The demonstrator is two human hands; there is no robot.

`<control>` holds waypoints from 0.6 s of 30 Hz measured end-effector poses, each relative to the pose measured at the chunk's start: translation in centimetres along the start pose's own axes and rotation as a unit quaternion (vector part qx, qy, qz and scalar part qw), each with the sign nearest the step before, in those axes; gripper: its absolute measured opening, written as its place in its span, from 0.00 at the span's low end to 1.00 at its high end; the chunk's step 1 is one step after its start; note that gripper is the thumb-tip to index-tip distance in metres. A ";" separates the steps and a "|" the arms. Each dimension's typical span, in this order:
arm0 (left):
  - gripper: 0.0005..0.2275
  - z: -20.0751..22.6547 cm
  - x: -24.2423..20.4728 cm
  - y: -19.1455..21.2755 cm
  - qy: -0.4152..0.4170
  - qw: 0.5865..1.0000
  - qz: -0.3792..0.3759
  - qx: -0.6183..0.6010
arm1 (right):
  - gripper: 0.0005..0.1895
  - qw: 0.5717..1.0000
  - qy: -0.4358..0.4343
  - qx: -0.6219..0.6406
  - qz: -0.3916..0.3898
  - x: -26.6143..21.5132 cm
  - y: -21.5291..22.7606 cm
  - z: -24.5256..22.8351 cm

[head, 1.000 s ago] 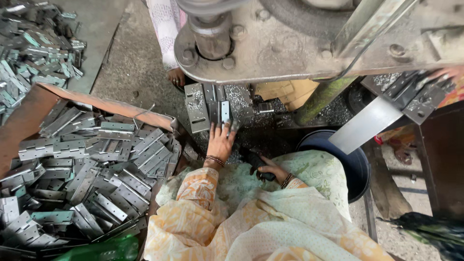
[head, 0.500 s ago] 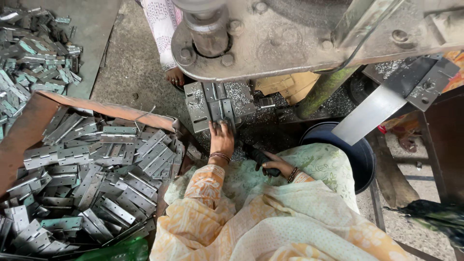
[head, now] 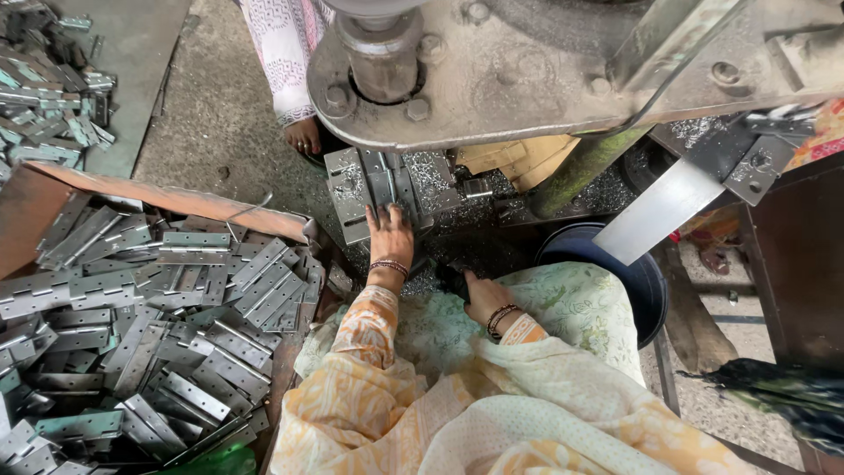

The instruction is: The person repeatedly picks up metal brackets from a bin, places them into a press machine, and operates the press to process them. The processed brackets are then removed and placed back into the bin.

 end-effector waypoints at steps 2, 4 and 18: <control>0.21 0.0 -0.1 0.2 0.007 0.999 0.019 -0.031 | 0.31 1.000 0.001 -0.006 0.030 0.6 -1.3 0.8; 0.20 0.1 -0.4 0.2 0.008 1.000 0.016 -0.021 | 0.30 0.998 0.005 0.023 0.053 1.0 -3.5 1.5; 0.18 -2.3 -3.5 0.9 0.106 0.985 0.094 -0.097 | 0.30 0.988 0.035 0.126 0.082 1.2 -5.1 2.0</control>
Point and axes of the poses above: each hand's wrist, its own x-axis towards the middle knuckle, its own y-axis out of the back of the hand, z = x × y, the point moved 9 cm from there along x, towards the middle knuckle, and after that the axes turned 15 degrees about -y, right-handed, at the moved point
